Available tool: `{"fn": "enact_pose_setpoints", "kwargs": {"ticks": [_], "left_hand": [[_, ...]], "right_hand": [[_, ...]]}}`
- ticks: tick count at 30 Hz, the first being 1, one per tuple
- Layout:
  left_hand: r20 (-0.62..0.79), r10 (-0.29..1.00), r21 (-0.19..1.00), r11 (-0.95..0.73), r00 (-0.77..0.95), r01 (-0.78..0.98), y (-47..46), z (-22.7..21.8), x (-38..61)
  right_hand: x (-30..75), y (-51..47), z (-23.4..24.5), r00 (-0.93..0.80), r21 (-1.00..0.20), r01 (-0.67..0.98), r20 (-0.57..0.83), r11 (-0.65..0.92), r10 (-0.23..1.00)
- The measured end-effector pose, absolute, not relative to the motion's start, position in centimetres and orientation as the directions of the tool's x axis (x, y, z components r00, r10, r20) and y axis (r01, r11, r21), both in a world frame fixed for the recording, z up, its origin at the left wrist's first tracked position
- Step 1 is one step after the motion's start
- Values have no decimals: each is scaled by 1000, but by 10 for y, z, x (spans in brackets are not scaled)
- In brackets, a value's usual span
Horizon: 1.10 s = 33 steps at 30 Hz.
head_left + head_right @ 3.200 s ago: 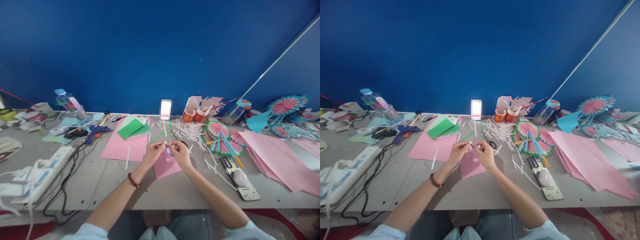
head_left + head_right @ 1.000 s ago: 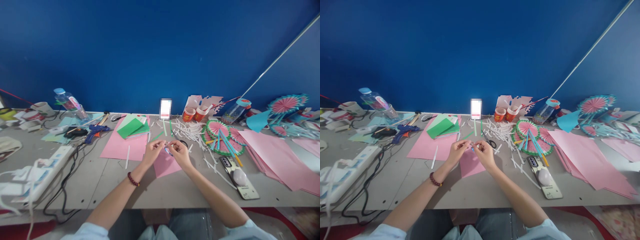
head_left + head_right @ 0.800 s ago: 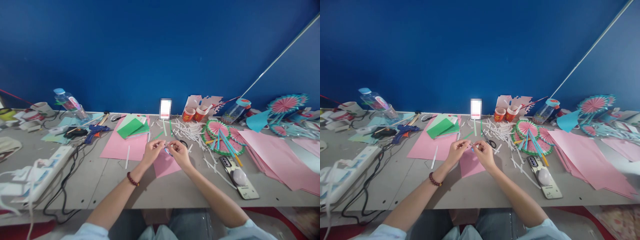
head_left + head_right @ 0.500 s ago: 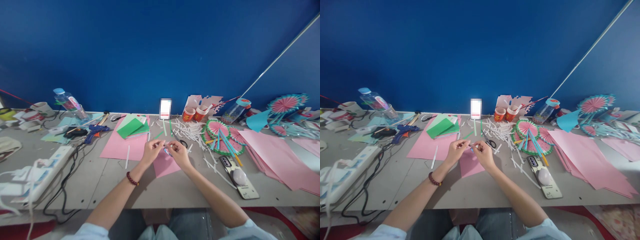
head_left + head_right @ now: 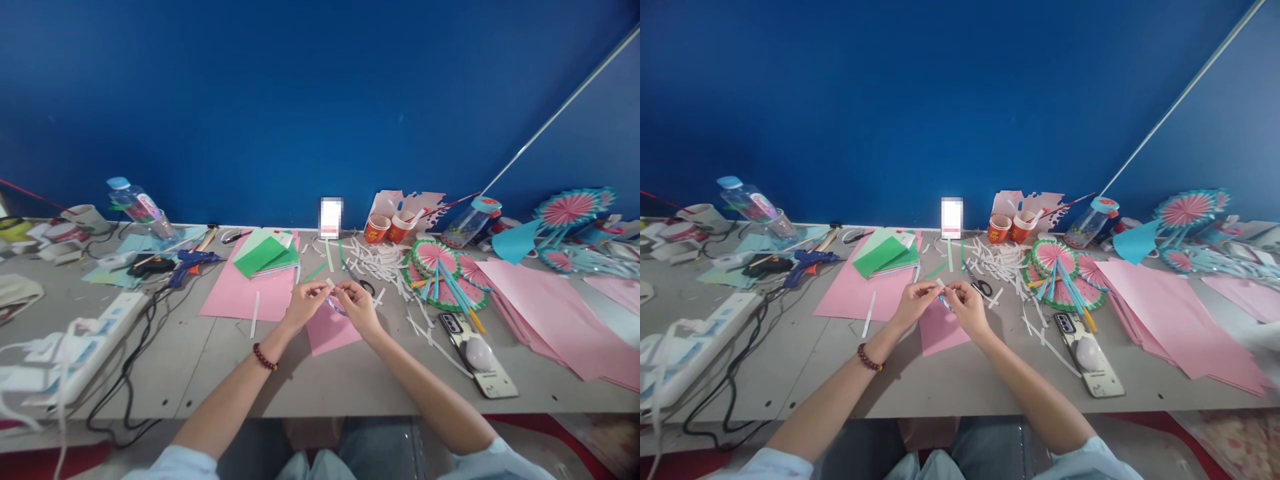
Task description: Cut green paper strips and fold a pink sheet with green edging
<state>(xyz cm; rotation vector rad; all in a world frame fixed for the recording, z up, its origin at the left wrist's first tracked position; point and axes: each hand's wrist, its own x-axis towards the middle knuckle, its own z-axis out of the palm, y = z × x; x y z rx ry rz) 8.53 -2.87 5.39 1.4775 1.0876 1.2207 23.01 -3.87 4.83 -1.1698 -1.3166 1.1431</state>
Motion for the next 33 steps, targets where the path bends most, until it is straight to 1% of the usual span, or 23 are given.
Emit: {"fn": "enact_pose_setpoints", "kwargs": {"ticks": [6, 11, 18, 26, 30, 33], "left_hand": [[222, 974, 955, -227, 46, 188, -30, 53, 86], [256, 967, 942, -253, 16, 221, -31, 53, 87], [129, 992, 985, -130, 12, 117, -28, 47, 86], [62, 998, 998, -62, -6, -3, -29, 48, 90], [98, 995, 995, -98, -2, -24, -30, 52, 90], [150, 989, 989, -150, -16, 16, -31, 54, 90]], "right_hand": [[231, -38, 43, -10, -978, 133, 161, 161, 987], [231, -40, 45, -12, -964, 196, 181, 180, 983], [232, -39, 47, -30, -964, 192, 180, 183, 983], [233, -39, 45, -24, -956, 226, 184, 185, 983], [232, -39, 43, -24, -954, 237, 182, 183, 983], [232, -39, 43, -27, -952, 248, 176, 177, 984]]}}
